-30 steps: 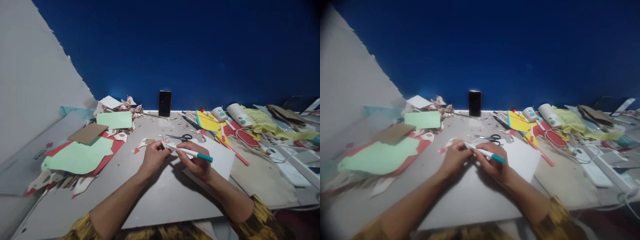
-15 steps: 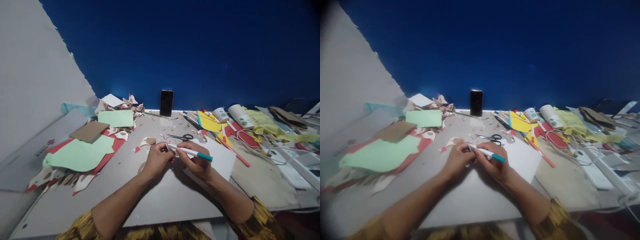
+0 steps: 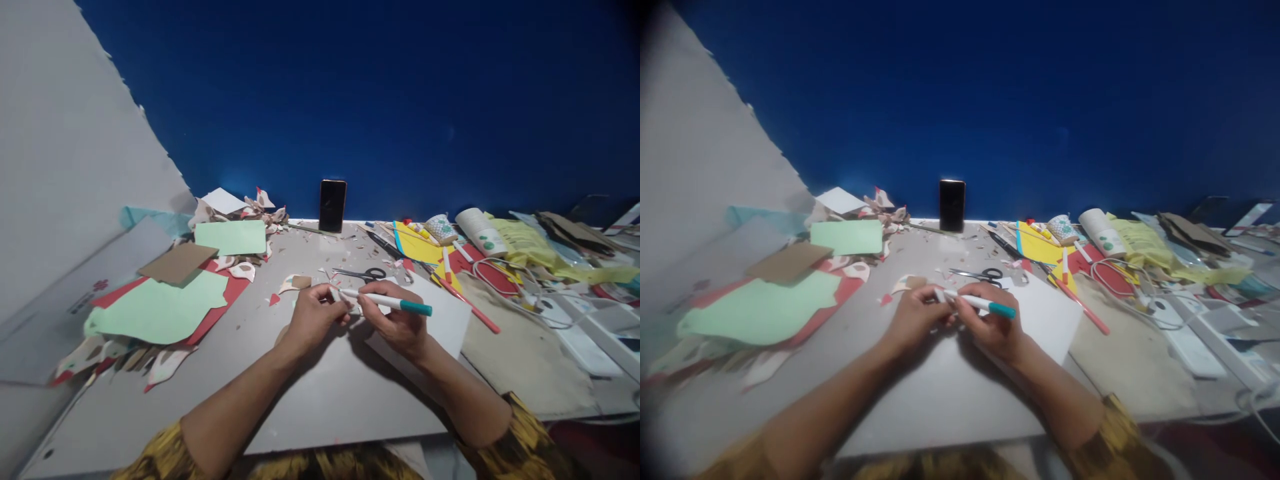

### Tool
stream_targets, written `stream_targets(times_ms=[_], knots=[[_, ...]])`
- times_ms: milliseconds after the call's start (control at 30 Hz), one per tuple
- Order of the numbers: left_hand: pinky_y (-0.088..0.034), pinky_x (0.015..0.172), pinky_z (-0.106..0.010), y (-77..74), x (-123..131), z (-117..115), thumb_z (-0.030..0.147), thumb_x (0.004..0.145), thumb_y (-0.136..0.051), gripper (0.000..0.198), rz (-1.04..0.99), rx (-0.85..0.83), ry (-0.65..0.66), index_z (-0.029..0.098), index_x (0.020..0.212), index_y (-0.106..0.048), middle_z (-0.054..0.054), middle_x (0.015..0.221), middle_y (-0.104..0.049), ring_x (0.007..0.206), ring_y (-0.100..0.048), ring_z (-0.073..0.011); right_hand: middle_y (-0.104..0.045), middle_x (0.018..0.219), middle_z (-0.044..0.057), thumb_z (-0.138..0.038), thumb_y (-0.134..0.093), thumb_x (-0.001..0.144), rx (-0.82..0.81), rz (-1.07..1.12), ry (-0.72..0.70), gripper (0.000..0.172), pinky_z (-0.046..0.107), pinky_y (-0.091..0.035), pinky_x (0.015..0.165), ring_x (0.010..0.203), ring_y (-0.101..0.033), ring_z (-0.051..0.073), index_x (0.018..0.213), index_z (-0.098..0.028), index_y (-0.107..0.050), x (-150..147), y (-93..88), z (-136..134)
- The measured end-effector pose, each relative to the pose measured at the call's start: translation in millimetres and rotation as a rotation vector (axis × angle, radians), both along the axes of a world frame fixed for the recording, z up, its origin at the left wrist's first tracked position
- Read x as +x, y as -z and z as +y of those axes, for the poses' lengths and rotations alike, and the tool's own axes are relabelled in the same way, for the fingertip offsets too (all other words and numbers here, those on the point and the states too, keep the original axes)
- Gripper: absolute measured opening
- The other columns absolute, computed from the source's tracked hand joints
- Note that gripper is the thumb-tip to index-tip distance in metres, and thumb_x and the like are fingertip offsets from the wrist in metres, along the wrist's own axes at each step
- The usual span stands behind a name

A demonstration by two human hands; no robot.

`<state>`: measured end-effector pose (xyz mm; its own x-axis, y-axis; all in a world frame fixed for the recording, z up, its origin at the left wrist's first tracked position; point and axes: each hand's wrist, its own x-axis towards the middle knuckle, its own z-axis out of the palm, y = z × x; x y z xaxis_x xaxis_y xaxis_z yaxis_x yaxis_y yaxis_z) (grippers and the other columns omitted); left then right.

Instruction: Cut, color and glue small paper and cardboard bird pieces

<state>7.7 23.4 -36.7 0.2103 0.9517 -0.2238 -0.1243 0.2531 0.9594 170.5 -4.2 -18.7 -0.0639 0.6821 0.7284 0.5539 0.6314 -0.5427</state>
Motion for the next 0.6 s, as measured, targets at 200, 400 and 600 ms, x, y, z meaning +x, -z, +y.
stream_targets(times_ms=[200, 400, 600], knots=[[-0.046, 0.056, -0.025, -1.2, 1.5, -1.4, 0.015, 0.06, -0.071, 0.009, -0.026, 0.039, 0.011, 0.016, 0.067, -0.066, 0.0, 0.053, -0.063, 0.052, -0.058, -0.0132, -0.074, 0.072, 0.003, -0.024, -0.064, 0.095, -0.015, -0.066, -0.017, 0.012, 0.024, -0.055, 0.058, 0.059, -0.069, 0.015, 0.089, -0.02, -0.073, -0.9, 0.1, -0.9], [-0.046, 0.054, -0.027, 1.3, 0.2, -1.1, 0.023, 0.062, -0.078, 0.016, -0.023, -0.01, -0.005, 0.017, 0.068, -0.065, -0.001, 0.056, -0.064, 0.052, -0.06, -0.0149, -0.075, 0.074, 0.003, -0.022, -0.065, 0.093, -0.032, -0.03, -0.002, 0.01, 0.024, -0.055, 0.058, 0.062, -0.069, 0.015, 0.087, -0.02, -0.073, 1.5, 0.5, -1.3], [-0.047, 0.054, -0.026, 6.0, -0.2, 0.7, 0.021, 0.063, -0.079, 0.016, -0.042, -0.019, 0.004, 0.016, 0.069, -0.065, -0.002, 0.056, -0.065, 0.051, -0.06, -0.015, -0.074, 0.073, 0.003, -0.023, -0.064, 0.094, -0.047, -0.045, -0.013, 0.012, 0.024, -0.053, 0.056, 0.06, -0.068, 0.015, 0.087, -0.02, -0.073, 1.8, -0.4, -1.2]])
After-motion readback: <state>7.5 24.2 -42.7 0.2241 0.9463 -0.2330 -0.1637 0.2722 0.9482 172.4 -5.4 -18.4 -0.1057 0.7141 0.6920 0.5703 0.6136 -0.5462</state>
